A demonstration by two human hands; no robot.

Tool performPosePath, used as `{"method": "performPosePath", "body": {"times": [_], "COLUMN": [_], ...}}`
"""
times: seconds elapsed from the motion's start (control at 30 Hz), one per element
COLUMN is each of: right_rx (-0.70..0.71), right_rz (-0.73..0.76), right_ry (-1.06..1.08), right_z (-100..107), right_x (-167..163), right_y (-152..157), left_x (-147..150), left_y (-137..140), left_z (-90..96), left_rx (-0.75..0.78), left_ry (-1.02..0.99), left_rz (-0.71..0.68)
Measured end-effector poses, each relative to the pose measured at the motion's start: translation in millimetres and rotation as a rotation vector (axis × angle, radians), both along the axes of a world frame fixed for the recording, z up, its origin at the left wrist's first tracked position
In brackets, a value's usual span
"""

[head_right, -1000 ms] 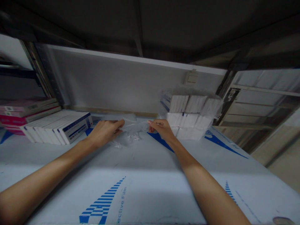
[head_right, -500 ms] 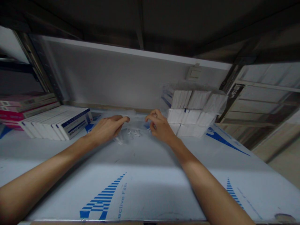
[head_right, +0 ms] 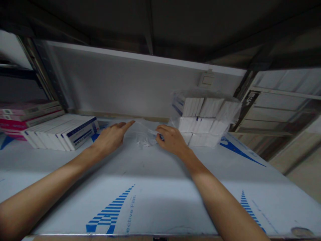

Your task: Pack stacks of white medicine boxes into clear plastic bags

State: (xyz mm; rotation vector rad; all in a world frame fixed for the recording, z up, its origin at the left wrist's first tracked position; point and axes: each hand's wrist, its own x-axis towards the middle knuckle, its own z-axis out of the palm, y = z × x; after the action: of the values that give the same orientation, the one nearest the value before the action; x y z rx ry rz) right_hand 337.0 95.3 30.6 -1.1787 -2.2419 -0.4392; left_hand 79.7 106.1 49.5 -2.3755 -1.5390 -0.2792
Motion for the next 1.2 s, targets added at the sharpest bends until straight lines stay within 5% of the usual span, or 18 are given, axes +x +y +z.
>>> {"method": "performPosePath", "body": {"times": [0.17, 0.4, 0.7, 1.2], "right_rx": [-0.015, -0.102, -0.023, 0.004], "right_rz": [0.054, 0.018, 0.157, -0.060], "right_ry": [-0.031, -0.268, -0.171, -0.236], "right_z": [5, 10, -1, 7], "right_x": [-1, -3, 2, 0], "right_y": [-5, -10, 0, -4], "left_x": [0, 2, 2, 1], "left_y": [-1, 1, 3, 1], "left_z": [1.8, -0.7, -2.6, -6.0], "left_rx": [-0.029, 0.072, 0.116, 0.127], "left_ry": [-0.009, -0.043, -0.028, -0.039], "left_rz": [-0.119, -0.108, -0.087, 0.040]}}
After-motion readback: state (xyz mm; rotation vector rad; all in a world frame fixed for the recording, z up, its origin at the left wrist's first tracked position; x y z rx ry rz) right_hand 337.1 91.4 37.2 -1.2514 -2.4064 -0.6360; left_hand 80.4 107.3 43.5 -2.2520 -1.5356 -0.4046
